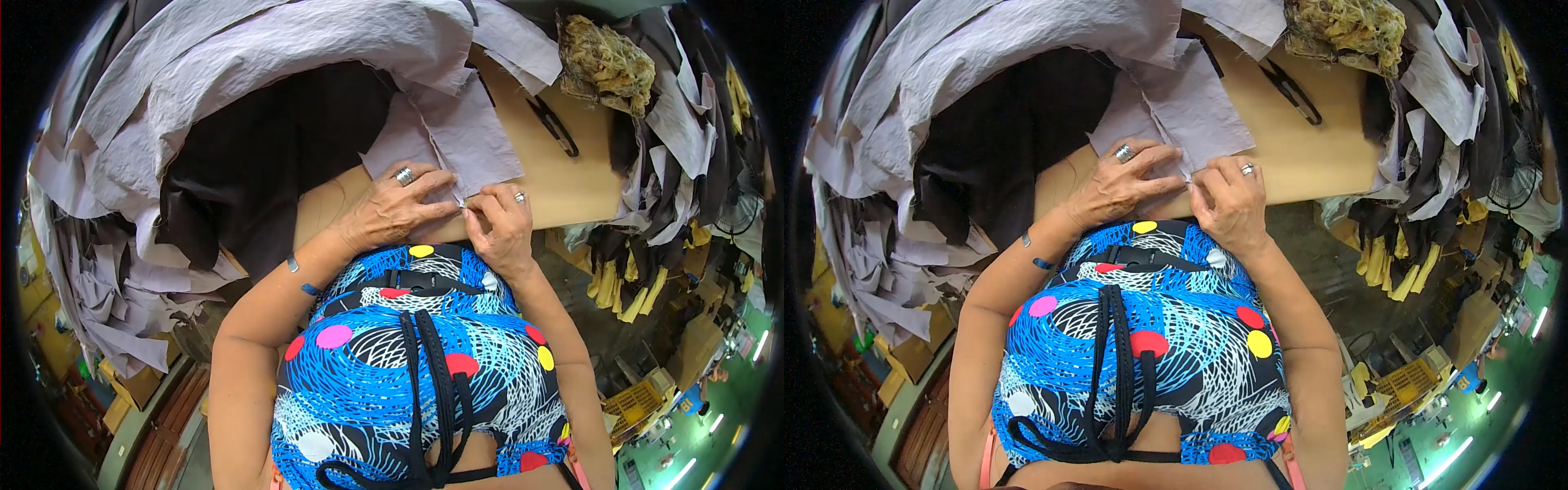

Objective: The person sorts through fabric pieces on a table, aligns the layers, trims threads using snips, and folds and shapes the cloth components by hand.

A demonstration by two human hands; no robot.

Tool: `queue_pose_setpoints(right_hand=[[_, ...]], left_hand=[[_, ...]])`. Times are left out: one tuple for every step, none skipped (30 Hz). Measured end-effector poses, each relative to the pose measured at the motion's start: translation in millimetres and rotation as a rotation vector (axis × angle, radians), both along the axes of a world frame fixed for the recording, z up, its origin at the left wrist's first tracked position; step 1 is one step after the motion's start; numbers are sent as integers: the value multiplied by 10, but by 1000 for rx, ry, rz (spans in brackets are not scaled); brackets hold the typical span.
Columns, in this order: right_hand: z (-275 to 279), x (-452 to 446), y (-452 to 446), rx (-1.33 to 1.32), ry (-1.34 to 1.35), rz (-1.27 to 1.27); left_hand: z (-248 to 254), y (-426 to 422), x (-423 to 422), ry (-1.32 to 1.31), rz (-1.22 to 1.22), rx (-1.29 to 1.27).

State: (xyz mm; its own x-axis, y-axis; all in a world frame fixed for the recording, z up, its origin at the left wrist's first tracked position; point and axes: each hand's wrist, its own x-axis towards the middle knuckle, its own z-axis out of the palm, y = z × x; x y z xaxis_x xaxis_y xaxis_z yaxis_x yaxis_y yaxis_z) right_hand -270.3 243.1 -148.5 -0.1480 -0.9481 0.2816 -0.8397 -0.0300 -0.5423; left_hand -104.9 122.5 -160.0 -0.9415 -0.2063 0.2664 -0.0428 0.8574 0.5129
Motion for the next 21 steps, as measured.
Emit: queue_pose_setpoints(right_hand=[[-5, 4, -2, 13, -22, -19], [-11, 8, -1, 5, -29, -21], [-14, 12, -2, -4, -37, -22], [-16, 14, -3, -14, -43, -24], [-23, 15, 0, -14, -54, -35], [-35, 16, 7, -14, -65, -47], [-47, 16, 14, -13, -76, -58], [-55, 16, 18, -15, -90, -62], [-63, 16, 21, -18, -103, -67], [-71, 14, 24, -20, -117, -72], [-78, 13, 31, -25, -129, -74], [-85, 14, 41, -30, -141, -77], [-94, 13, 52, -34, -153, -80], [-110, 7, 64, -39, -179, -85], [-129, 0, 78, -44, -205, -89], [-139, -5, 87, -49, -231, -93], [-135, -8, 87, -48, -235, -79], [-125, -12, 87, -46, -237, -66], [-118, -18, 91, -44, -239, -53], [-121, -27, 93, -51, -220, -31], [-127, -37, 90, -59, -202, -7]], left_hand=[[7, -2, 2, -13, -10, -5], [7, 5, 4, -23, -12, -8], [8, 13, 2, -34, -13, -11], [9, 19, 1, -42, -14, -16], [9, 25, 0, -45, -10, -8], [6, 32, -1, -47, -6, -1], [1, 38, -2, -50, -1, 7], [-2, 40, -3, -44, 4, 3], [-5, 42, -3, -39, 9, 0], [-9, 43, -5, -33, 13, -4], [-15, 46, -11, -32, 14, -31], [-21, 51, -15, -31, 15, -57], [-24, 56, -20, -29, 15, -84], [-20, 61, -24, -34, 16, -110], [-9, 68, -25, -39, 18, -136], [0, 73, -22, -45, 20, -163], [7, 74, -21, -44, 20, -158], [13, 76, -22, -43, 20, -153], [17, 78, -23, -41, 20, -148], [21, 80, -24, -42, 19, -152], [24, 80, -23, -45, 19, -156]])
